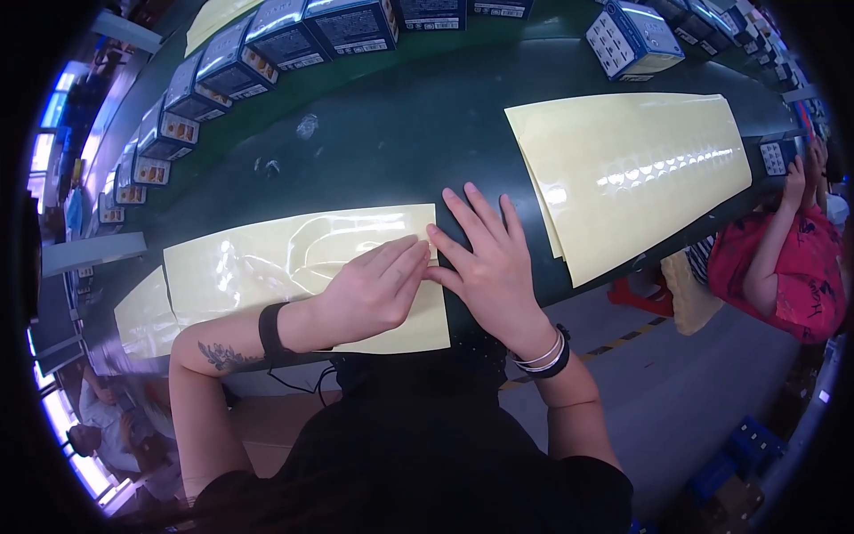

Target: The person peels circular stickers from a sheet by hand and applies them to the top of boxes on a conveyor belt, repeating the process as the boxes move along the line.

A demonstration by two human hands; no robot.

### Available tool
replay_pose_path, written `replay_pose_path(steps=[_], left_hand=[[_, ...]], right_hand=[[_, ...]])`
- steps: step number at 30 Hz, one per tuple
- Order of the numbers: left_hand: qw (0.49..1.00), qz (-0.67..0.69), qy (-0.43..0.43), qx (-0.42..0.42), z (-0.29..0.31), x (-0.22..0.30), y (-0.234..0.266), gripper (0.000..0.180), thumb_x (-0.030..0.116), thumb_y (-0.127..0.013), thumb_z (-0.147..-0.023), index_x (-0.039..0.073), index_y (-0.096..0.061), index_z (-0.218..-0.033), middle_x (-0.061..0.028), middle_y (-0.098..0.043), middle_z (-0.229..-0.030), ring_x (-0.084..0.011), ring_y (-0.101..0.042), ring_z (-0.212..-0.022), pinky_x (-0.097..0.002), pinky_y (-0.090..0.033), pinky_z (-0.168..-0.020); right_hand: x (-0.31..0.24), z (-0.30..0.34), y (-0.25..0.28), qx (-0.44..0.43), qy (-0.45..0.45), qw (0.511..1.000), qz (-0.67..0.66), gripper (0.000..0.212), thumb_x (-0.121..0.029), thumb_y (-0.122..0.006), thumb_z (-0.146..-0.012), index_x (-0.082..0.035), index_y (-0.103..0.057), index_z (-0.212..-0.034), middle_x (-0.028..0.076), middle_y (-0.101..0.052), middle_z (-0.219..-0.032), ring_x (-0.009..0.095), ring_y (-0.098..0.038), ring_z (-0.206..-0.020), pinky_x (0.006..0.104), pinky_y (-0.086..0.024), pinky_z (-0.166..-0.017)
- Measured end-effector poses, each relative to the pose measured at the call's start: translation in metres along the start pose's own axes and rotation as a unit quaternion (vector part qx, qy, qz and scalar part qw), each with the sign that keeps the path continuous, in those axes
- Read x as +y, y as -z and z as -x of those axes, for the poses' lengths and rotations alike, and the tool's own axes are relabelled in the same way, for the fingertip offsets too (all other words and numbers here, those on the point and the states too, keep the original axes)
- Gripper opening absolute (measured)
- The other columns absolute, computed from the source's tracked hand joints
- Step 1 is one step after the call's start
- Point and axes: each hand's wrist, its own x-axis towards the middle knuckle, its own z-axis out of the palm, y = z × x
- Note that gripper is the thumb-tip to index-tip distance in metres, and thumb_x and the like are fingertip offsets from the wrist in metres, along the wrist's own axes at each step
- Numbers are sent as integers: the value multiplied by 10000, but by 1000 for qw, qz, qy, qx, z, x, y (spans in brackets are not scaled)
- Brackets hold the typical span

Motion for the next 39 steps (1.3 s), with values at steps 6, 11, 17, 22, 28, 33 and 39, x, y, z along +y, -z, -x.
replay_pose_path(steps=[6,11,17,22,28,33,39], left_hand=[[999,-20,-34,16,7,-2,-5,288,8,-691,-699,-141,-662,-943,-213,-630,-1037,-348,-653,-1024,-358,-606,-795],[999,-5,-36,25,10,-5,-9,283,16,-698,-703,-135,-669,-941,-205,-635,-1048,-352,-652,-1031,-362,-609,-804],[991,114,55,32,7,-6,-4,163,25,-697,-757,-25,-675,-911,-130,-648,-1049,-284,-655,-1011,-370,-582,-796],[920,332,206,-31,-3,-3,11,89,38,-691,-812,32,-640,-885,-91,-641,-1061,-255,-618,-1034,-378,-504,-876],[980,132,130,67,-45,-130,63,124,96,-711,-811,54,-608,-866,-119,-635,-1077,-312,-591,-1038,-392,-449,-934],[986,37,135,93,-45,-236,70,143,127,-713,-842,44,-600,-870,-109,-648,-1132,-300,-613,-1049,-379,-491,-907],[972,62,215,71,-48,-261,64,218,122,-705,-858,63,-628,-1054,-113,-597,-1273,-306,-581,-1148,-384,-452,-983]], right_hand=[[2,0,0,4,0,1000,-2,450,-330,-785,-727,-92,-706,-1101,137,-521,-1391,343,-442,-1340,573,-319,-1090],[2,-1,2,-6,-12,1000,-13,475,-306,-794,-712,-99,-703,-1130,147,-532,-1390,357,-452,-1334,562,-316,-1103],[2,0,3,-17,-10,1000,-12,560,-334,-818,-675,-98,-691,-1167,164,-517,-1408,366,-447,-1341,563,-301,-1118],[1,2,10,-30,-10,999,-36,685,-409,-851,-614,-83,-677,-1190,197,-485,-1430,378,-424,-1361,573,-271,-1133],[7,5,7,-41,-24,999,-25,733,-447,-866,-587,-73,-676,-1189,221,-474,-1433,395,-409,-1371,586,-257,-1136],[4,2,6,-35,-13,999,-26,732,-444,-869,-582,-73,-678,-1184,227,-477,-1427,401,-414,-1366,589,-261,-1133],[1,4,7,-32,-22,999,-28,725,-441,-868,-586,-73,-680,-1181,219,-488,-1418,398,-423,-1361,590,-264,-1132]])
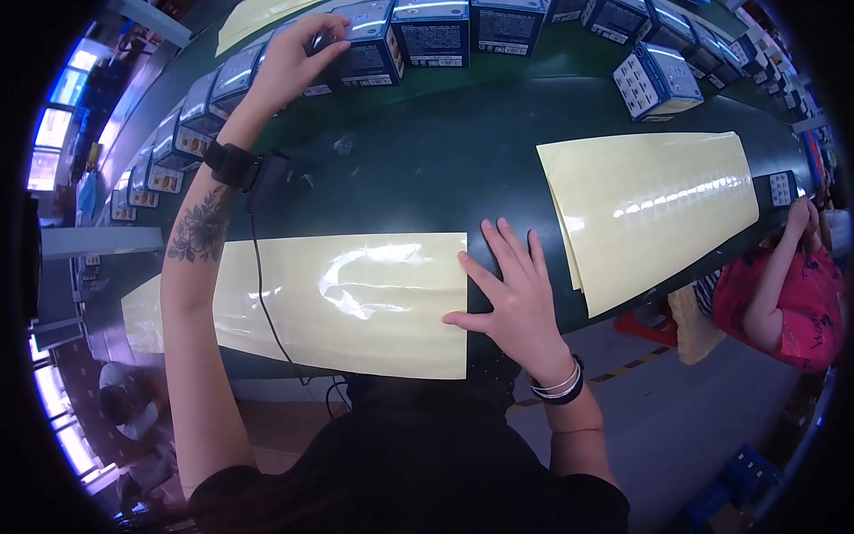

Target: The person peels circular stickers from a sheet by hand and applies them to the top of boxes on a conveyor belt, repeating the process as the boxes move along the line.

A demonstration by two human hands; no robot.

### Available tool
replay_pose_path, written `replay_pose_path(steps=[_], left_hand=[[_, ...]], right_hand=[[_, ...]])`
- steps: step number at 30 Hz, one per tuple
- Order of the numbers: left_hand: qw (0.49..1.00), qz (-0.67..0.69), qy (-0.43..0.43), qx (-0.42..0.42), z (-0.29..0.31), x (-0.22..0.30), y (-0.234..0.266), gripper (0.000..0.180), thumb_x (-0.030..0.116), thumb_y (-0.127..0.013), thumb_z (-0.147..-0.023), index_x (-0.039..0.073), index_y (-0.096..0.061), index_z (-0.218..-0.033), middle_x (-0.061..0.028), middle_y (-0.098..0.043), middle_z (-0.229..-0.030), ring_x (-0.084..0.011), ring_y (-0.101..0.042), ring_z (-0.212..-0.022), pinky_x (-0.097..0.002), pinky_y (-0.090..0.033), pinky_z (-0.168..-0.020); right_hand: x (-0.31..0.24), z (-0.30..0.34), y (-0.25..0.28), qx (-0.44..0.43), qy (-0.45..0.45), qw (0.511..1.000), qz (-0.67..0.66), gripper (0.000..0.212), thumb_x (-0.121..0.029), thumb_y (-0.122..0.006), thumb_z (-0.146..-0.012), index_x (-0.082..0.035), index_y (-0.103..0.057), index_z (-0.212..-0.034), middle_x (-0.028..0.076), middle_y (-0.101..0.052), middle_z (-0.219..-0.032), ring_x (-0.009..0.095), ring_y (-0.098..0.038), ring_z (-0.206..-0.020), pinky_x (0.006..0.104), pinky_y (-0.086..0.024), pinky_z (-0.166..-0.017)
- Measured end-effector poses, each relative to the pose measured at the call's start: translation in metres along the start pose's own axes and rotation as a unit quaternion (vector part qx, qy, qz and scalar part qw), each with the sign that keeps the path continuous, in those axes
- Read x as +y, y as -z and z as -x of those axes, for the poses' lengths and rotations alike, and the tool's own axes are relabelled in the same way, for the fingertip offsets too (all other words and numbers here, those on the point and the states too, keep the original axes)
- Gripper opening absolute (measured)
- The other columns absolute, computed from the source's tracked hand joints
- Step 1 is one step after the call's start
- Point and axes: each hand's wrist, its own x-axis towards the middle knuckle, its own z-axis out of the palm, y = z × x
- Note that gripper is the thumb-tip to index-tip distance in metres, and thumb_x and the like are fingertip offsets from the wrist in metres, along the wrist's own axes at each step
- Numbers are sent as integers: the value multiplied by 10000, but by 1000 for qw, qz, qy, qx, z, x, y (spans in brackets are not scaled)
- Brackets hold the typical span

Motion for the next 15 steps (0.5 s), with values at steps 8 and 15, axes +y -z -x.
replay_pose_path(steps=[8,15], left_hand=[[984,-100,-67,130,16,-18,-17,367,177,-731,-840,107,-629,-1186,-97,-665,-1120,-274,-628,-1056,-386,-498,-913],[964,-182,-130,145,24,18,6,318,107,-706,-799,30,-651,-1103,-130,-649,-1073,-353,-626,-897,-425,-487,-851]], right_hand=[[5,-6,6,-5,-37,999,12,694,-396,-851,-638,-74,-658,-1222,203,-464,-1447,382,-392,-1384,549,-255,-1154],[-22,-24,32,-42,-67,995,57,657,-296,-804,-740,-72,-584,-1317,173,-446,-1474,373,-369,-1398,513,-247,-1168]])
